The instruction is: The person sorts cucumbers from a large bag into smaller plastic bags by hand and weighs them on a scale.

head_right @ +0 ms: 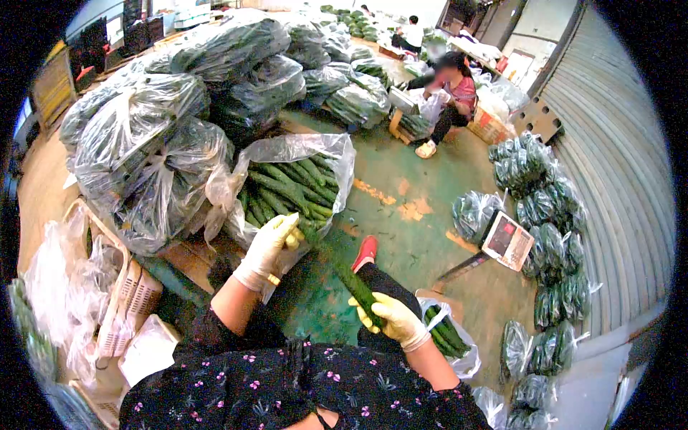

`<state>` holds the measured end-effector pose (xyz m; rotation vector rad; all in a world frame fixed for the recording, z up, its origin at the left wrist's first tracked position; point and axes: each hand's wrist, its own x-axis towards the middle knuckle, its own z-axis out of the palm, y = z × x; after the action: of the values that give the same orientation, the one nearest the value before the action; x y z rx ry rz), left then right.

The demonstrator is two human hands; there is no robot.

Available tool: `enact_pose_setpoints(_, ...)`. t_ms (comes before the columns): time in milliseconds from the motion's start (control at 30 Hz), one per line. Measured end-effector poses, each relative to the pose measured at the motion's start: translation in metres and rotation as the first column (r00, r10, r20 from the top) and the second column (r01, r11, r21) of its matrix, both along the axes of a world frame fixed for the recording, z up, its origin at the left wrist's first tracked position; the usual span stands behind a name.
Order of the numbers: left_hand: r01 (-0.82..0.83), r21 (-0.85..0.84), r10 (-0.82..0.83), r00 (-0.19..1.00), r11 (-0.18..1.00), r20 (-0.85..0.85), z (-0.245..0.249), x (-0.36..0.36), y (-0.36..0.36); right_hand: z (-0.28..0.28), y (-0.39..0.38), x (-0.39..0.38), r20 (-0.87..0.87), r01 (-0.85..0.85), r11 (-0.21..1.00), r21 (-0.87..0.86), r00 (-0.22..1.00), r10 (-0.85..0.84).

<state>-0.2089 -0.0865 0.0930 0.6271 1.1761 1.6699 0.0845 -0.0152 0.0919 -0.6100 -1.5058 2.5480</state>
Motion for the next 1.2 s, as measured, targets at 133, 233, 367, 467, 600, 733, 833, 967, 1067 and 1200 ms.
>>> enact_pose_setpoints(133, 0.113, -0.141, -0.148, 0.951, 0.984, -0.272, 0.002, 0.009, -0.023, 0.003, -0.006, 0.026, 0.028, -0.097, 0.995, 0.034, 0.995, 0.096)
enact_pose_setpoints(233, 0.139, -0.232, -0.208, 0.929, 0.963, -0.307, 0.014, 0.026, -0.046, -0.005, -0.006, 0.044, 0.059, -0.161, 0.986, 0.034, 0.986, 0.158)
enact_pose_setpoints(367, 0.076, -0.139, -0.097, 0.984, 0.987, -0.146, -0.005, 0.042, -0.054, -0.004, -0.008, 0.052, 0.1, -0.151, 0.988, 0.023, 0.984, 0.148)
enact_pose_setpoints(467, 0.064, -0.083, -0.069, 0.996, 0.995, -0.062, -0.018, 0.05, -0.057, 0.001, -0.017, 0.049, 0.175, -0.083, 0.963, 0.257, 0.984, 0.038)
enact_pose_setpoints(600, 0.164, 0.314, -0.31, 0.806, 0.935, 0.504, -0.026, 0.055, -0.064, 0.008, -0.025, 0.045, 0.235, -0.1, 0.949, 0.298, 0.971, 0.029)
enact_pose_setpoints(733, 0.087, 0.315, -0.272, 0.743, 0.945, 0.611, -0.037, 0.05, -0.058, -0.01, -0.028, 0.04, 0.103, -0.038, 0.994, 0.101, 0.994, 0.028)
enact_pose_setpoints(833, -0.079, 0.059, 0.007, 0.655, 0.995, 0.755, -0.062, 0.035, -0.05, -0.01, -0.028, 0.033, -0.056, 0.075, 0.996, -0.039, 0.995, -0.077)
enact_pose_setpoints(967, -0.258, -0.045, 0.238, 0.792, 0.965, 0.563, -0.079, 0.011, -0.046, -0.014, -0.018, 0.039, -0.195, 0.194, 0.937, -0.29, 0.947, -0.256)
enact_pose_setpoints(1067, -0.125, -0.131, 0.176, 0.83, 0.983, 0.529, -0.097, 0.013, -0.036, -0.017, -0.008, 0.05, -0.298, 0.191, 0.926, -0.325, 0.909, -0.292)
enact_pose_setpoints(1200, 0.127, -0.192, -0.013, 0.862, 0.973, 0.508, -0.095, 0.046, -0.02, -0.015, -0.008, 0.066, -0.354, 0.255, 0.89, -0.378, 0.848, -0.394)
